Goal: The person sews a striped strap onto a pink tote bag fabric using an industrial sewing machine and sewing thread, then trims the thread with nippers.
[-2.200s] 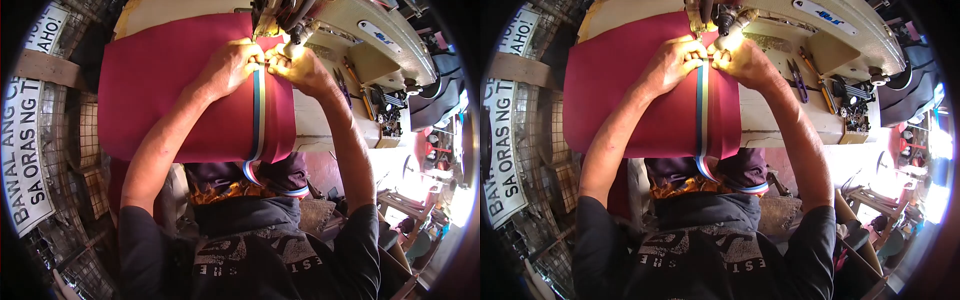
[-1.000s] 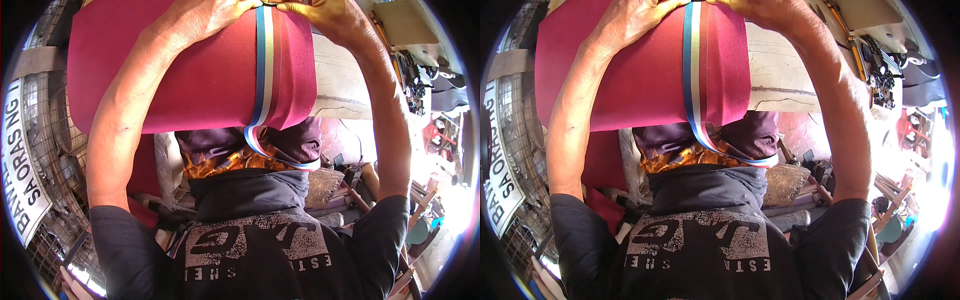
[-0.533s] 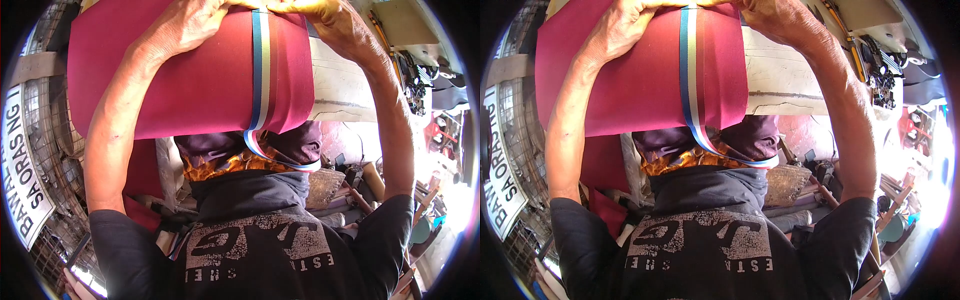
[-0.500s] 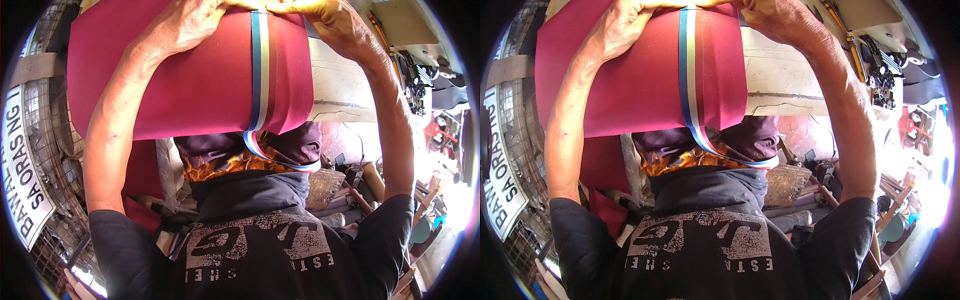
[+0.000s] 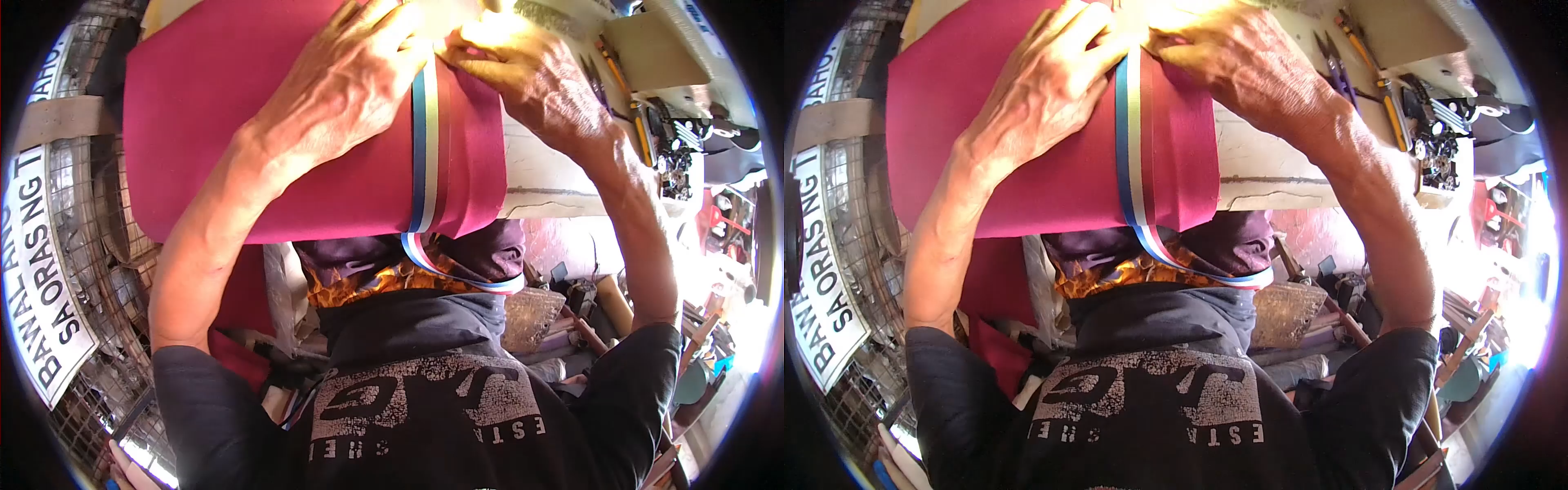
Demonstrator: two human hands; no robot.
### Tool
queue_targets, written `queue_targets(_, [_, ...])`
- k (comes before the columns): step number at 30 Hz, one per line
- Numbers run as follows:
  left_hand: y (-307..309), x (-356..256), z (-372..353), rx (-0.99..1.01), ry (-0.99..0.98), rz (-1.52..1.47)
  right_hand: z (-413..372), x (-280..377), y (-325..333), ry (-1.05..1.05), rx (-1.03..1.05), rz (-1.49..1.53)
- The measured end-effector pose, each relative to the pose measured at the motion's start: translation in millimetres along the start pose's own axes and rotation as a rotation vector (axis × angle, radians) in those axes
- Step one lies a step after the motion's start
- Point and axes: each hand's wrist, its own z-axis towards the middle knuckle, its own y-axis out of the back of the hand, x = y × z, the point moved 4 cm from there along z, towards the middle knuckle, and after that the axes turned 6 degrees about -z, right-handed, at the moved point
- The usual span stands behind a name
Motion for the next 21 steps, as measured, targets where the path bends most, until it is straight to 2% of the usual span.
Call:
queue_targets(3, [-1,14,9,0.096,0.111,-0.064,-1,-5,3,0.103,-0.037,-0.102])
queue_targets(4, [0,16,13,-0.007,0.204,-0.232,-7,-6,-3,0.097,-0.036,-0.083])
queue_targets(5, [-5,23,13,0.034,0.318,-0.228,-8,-10,-7,0.117,-0.053,-0.012])
queue_targets(7, [-10,25,15,-0.010,0.436,-0.200,-5,-5,2,0.132,-0.044,-0.104])
queue_targets(13, [-10,15,22,0.010,0.400,-0.181,-4,-6,-2,0.143,-0.071,-0.057])
queue_targets(14, [-8,9,21,0.015,0.338,-0.112,-5,-4,-3,0.129,-0.087,-0.068])
queue_targets(17, [-16,12,17,-0.011,0.309,-0.036,-6,0,-1,0.111,-0.113,-0.107])
queue_targets(18, [-21,13,14,-0.050,0.236,-0.028,-8,1,-4,0.098,-0.117,-0.106])
queue_targets(21, [-24,13,7,-0.021,0.223,0.010,-12,1,-6,0.065,-0.108,-0.116])
